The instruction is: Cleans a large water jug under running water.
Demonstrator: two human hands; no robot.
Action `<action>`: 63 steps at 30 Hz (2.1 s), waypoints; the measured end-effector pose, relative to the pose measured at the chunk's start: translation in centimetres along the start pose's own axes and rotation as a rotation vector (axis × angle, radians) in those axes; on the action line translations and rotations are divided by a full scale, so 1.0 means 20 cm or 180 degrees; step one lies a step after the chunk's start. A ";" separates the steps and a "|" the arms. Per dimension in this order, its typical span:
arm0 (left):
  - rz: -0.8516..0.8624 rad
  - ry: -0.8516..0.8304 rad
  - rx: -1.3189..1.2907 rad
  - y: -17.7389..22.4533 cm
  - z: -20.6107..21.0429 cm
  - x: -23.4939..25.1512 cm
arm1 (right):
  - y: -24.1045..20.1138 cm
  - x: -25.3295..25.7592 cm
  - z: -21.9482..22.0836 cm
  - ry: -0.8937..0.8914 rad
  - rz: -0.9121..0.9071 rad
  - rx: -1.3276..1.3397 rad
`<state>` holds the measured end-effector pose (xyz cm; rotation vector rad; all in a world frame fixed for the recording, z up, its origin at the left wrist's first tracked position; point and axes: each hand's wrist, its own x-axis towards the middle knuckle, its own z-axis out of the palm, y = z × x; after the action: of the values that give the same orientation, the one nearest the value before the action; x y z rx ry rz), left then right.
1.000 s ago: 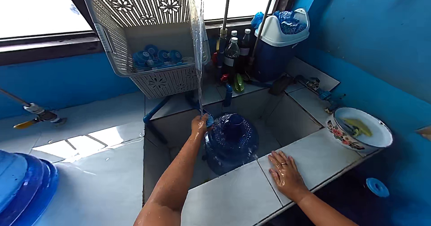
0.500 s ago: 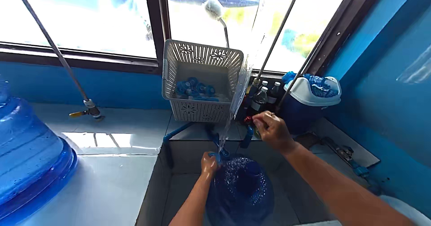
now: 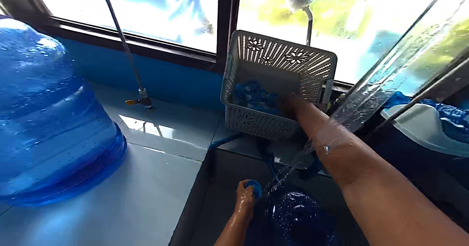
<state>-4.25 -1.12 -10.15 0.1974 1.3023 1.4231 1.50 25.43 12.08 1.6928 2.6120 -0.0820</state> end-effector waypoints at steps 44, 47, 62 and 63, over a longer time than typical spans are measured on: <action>0.0426 -0.1031 0.0312 -0.03 -0.03 -0.73 | -0.17 -1.74 0.93 0.0200 0.0106 0.5666; 0.0625 -0.0936 0.0545 -0.04 -0.01 -0.69 | -0.24 -1.71 0.97 0.0593 0.0352 0.5520; 0.0682 -0.0690 0.0349 -0.03 0.15 -0.48 | -0.26 -1.57 0.88 0.1069 0.0599 0.3536; 0.0726 -0.0692 0.0375 -0.02 0.15 -0.46 | -0.27 -1.55 0.87 0.1017 0.0662 0.3571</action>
<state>1.37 -6.66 -4.40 0.5798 1.2120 1.4695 9.17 -6.02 -3.42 2.3545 2.7270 -1.6523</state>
